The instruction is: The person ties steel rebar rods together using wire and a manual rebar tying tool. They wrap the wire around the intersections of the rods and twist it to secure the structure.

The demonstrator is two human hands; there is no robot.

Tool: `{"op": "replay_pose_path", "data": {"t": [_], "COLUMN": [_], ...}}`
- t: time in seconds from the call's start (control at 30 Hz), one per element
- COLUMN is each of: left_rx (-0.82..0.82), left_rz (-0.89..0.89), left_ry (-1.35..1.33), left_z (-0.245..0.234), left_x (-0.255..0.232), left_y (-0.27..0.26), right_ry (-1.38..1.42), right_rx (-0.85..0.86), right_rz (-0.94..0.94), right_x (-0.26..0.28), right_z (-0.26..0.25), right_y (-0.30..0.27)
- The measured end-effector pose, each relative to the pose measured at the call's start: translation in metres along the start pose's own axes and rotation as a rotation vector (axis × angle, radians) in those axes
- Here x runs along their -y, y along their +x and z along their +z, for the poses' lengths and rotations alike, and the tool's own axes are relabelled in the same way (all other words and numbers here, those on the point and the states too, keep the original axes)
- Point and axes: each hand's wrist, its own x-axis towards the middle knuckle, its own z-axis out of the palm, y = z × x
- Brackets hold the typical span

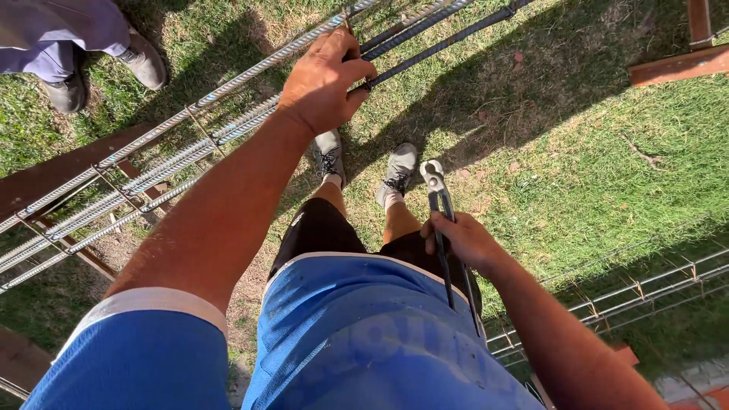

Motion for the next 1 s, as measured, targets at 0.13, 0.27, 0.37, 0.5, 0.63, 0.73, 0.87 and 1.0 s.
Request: {"op": "replay_pose_path", "data": {"t": [0.13, 0.27, 0.37, 0.5, 0.63, 0.73, 0.87, 1.0], "left_rx": [0.005, 0.015, 0.045, 0.198, 0.267, 0.228, 0.121, 0.14], "left_rz": [-0.032, 0.001, 0.134, 0.143, 0.217, 0.255, 0.289, 0.291], "left_ry": [-0.03, 0.028, 0.064, 0.0, 0.051, 0.096, 0.071, 0.013], "left_z": [-0.006, -0.021, -0.029, -0.039, -0.032, -0.024, -0.016, -0.015], "left_x": [-0.006, -0.006, 0.005, 0.02, 0.037, 0.047, 0.055, 0.054], "left_y": [0.003, 0.002, 0.003, 0.008, -0.003, -0.007, -0.013, -0.012], "right_ry": [-0.648, -0.765, -0.764, -0.658, -0.652, -0.603, -0.579, -0.736], "right_rx": [-0.11, -0.156, -0.187, -0.22, -0.25, -0.291, -0.334, -0.31], "right_rz": [0.187, 0.243, 0.256, 0.256, 0.341, 0.416, 0.465, 0.53], "right_x": [0.034, 0.073, 0.129, 0.159, 0.159, 0.146, 0.119, 0.148], "right_z": [0.019, 0.035, 0.056, 0.052, 0.038, 0.029, 0.025, 0.055], "right_y": [0.003, 0.005, -0.01, -0.014, -0.025, -0.032, -0.034, -0.025]}}
